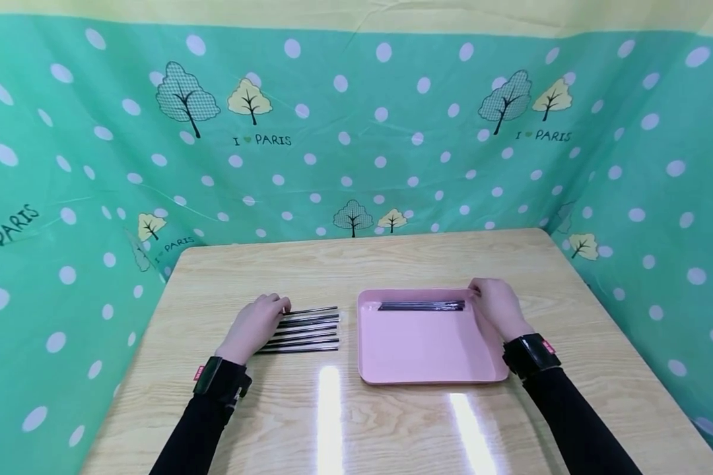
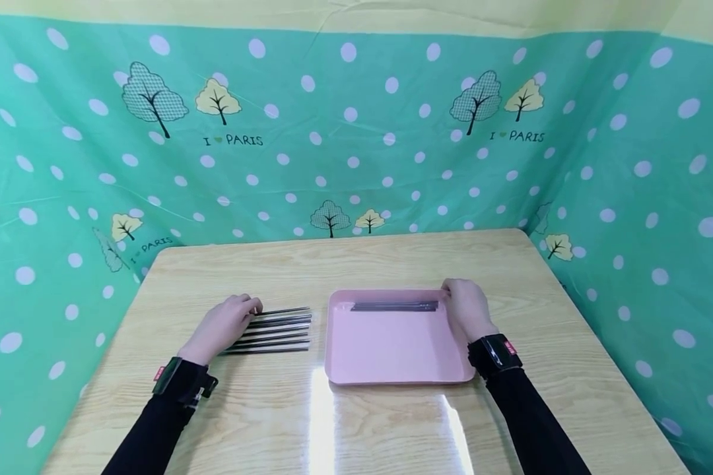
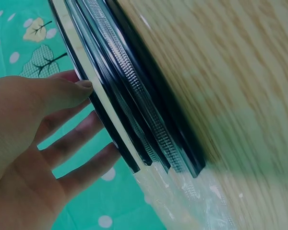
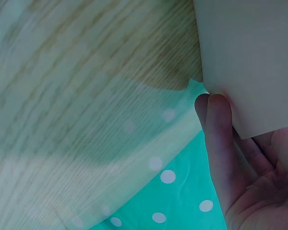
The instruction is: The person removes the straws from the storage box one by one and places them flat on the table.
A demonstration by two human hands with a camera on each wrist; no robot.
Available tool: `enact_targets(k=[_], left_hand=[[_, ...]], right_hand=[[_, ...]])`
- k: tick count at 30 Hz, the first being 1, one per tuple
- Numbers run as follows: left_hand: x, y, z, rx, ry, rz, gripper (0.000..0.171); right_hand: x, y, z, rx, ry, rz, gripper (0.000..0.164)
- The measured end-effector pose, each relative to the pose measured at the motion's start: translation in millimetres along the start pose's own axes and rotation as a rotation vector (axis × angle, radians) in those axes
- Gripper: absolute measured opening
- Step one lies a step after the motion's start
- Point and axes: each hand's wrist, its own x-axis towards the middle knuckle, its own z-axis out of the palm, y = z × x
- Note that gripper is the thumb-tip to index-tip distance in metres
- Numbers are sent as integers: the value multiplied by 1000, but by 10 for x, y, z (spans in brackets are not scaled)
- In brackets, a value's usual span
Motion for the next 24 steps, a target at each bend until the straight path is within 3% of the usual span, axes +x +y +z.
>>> enact_targets(k=[18,24], left_hand=[[0,29,67,5,-20,4,13],[32,31,50,35,9,21,14]], right_hand=[[-27,-3,40,-4,-10,30,11],[-9,28,21,-10,38,3,9]])
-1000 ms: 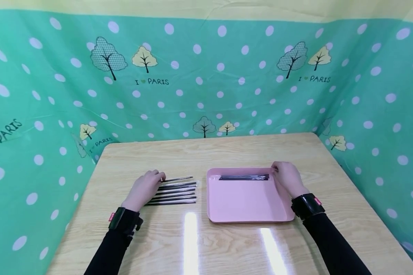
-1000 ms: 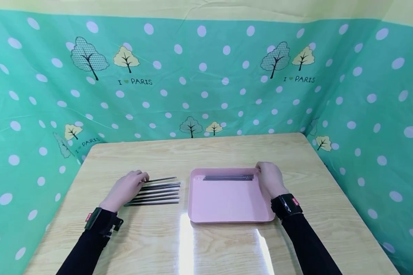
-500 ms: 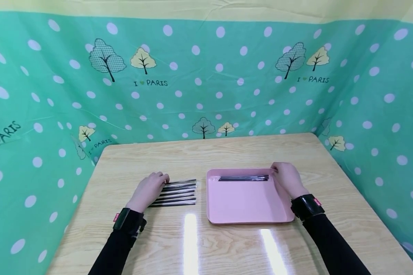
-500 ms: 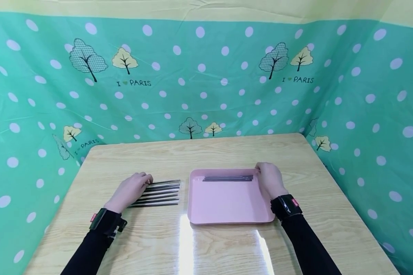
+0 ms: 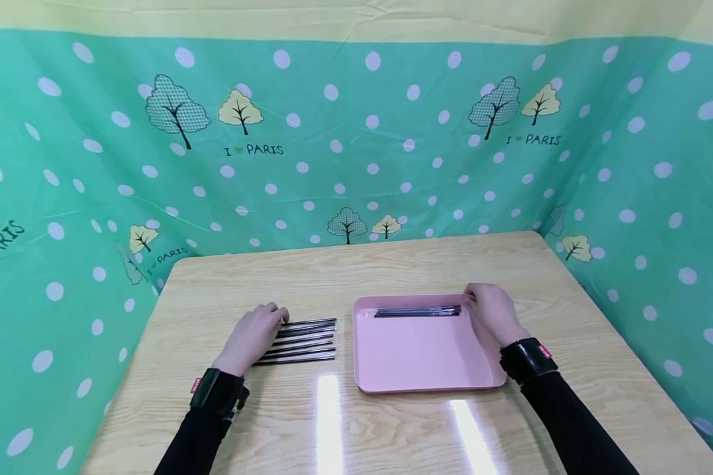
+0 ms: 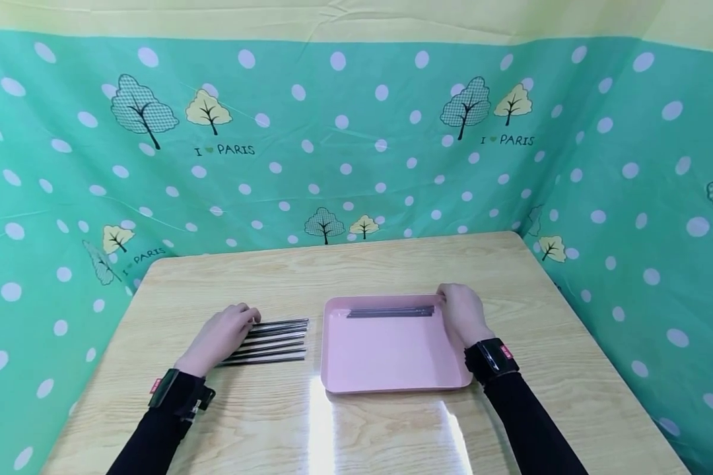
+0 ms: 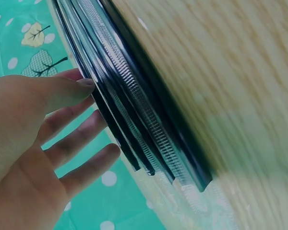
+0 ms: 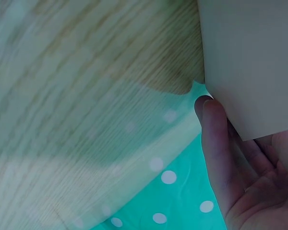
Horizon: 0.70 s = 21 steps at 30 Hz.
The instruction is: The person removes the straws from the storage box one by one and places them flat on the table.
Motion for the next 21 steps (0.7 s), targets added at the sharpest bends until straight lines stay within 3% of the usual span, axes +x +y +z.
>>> enact_targets(k=[10,21], left_hand=[[24,50,-87,14,24,12,17],[196,282,-116,0,26,39,17]], right_hand=[[0,29,-11,10,-5,-22,10],[19,23,-23,0,-11,-29,10]])
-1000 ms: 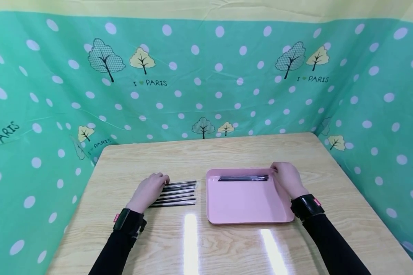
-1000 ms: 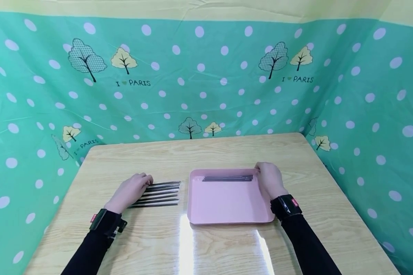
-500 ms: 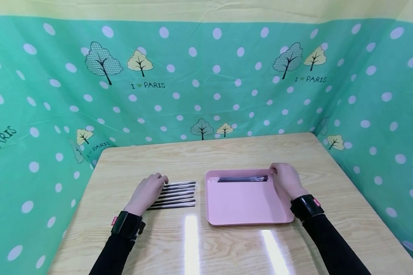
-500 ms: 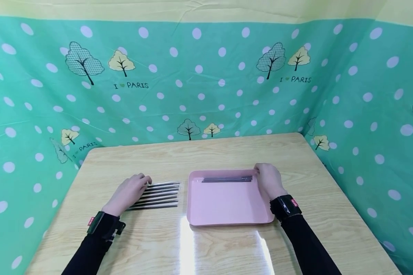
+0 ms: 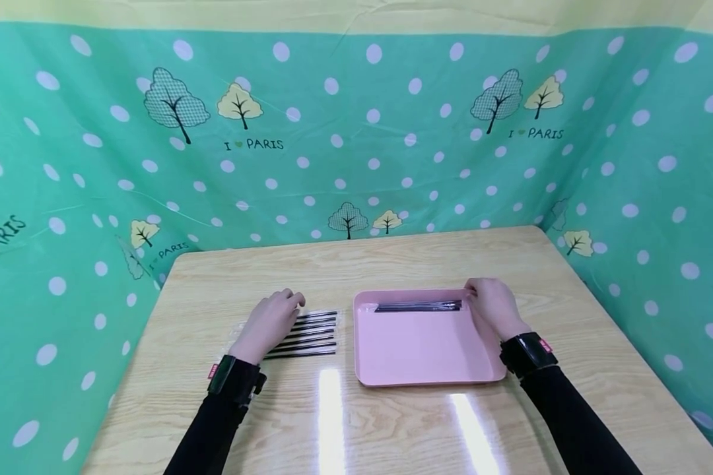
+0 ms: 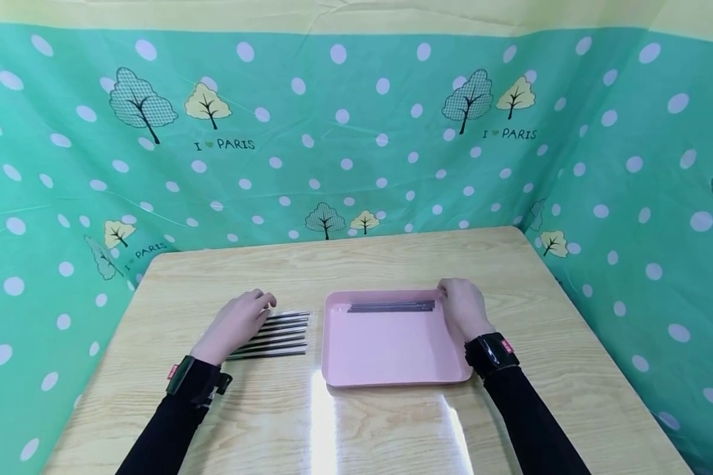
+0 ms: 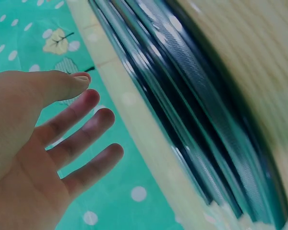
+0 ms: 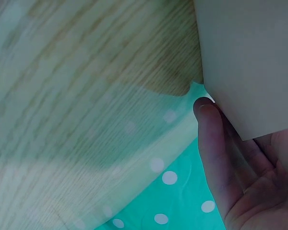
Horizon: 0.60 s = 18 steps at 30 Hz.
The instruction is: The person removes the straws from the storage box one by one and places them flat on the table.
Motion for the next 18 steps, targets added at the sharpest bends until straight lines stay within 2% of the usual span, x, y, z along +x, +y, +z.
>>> enact_targets(k=[6,11,18], left_hand=[[195,193,-35,-34,-23,9,16],[389,441,-61,-79,-48,4,16],[572,817,25,-111,-78,36,14]], right_hand=[[22,1,-26,-4,-4,4,11],[34,5,-39,-24,15,4,10],[3,-17,-6,-31,-24,30,10]])
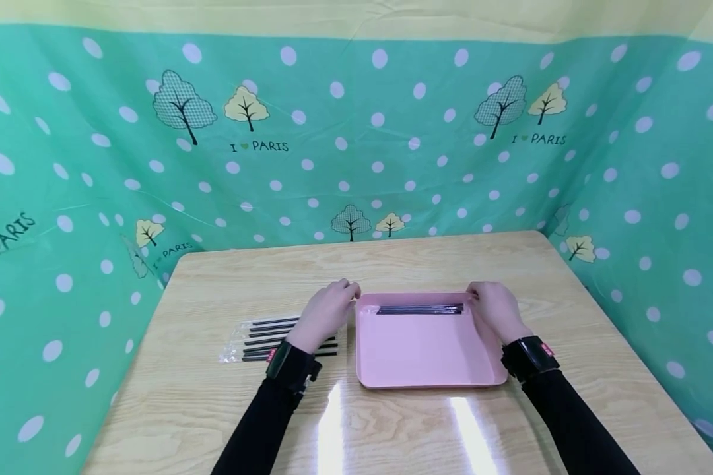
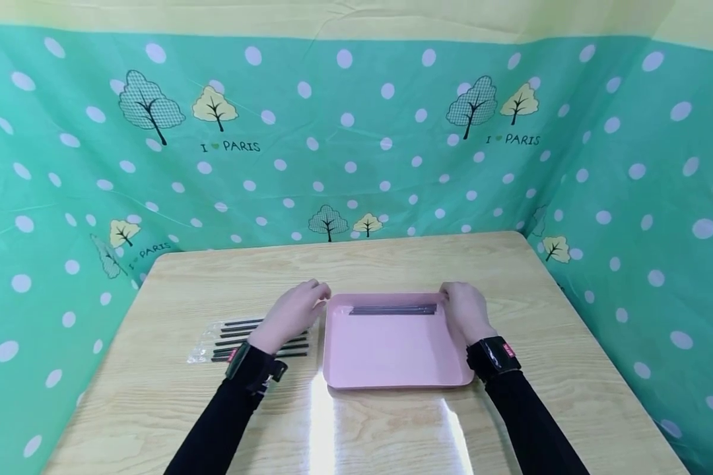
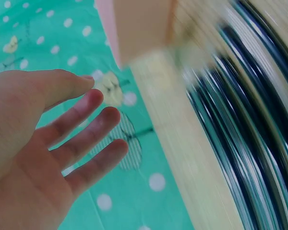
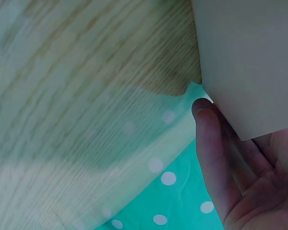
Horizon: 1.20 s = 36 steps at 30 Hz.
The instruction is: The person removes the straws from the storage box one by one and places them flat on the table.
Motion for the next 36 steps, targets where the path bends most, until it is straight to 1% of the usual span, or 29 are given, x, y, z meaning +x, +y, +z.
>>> enact_targets(k=[6,11,16,21,27,33,36], left_hand=[[219,345,68,-6,-59,58,18],[350,595,178,4,-61,117,18],[429,761,297,-2,-69,141,21],[507,820,425,-14,-88,147,28],[566,841,562,25,-100,157,34],[595,834,647,26,-89,167,32],[611,823,697,35,-72,175,31]], right_hand=[[-8,11,20,-2,5,8,10],[-21,-5,19,6,-8,17,11],[-36,-3,51,8,-15,3,10],[-35,10,59,8,-9,-11,9],[-33,18,37,14,1,-15,8],[-18,10,21,5,4,-20,9],[-2,0,18,5,10,-15,8]])
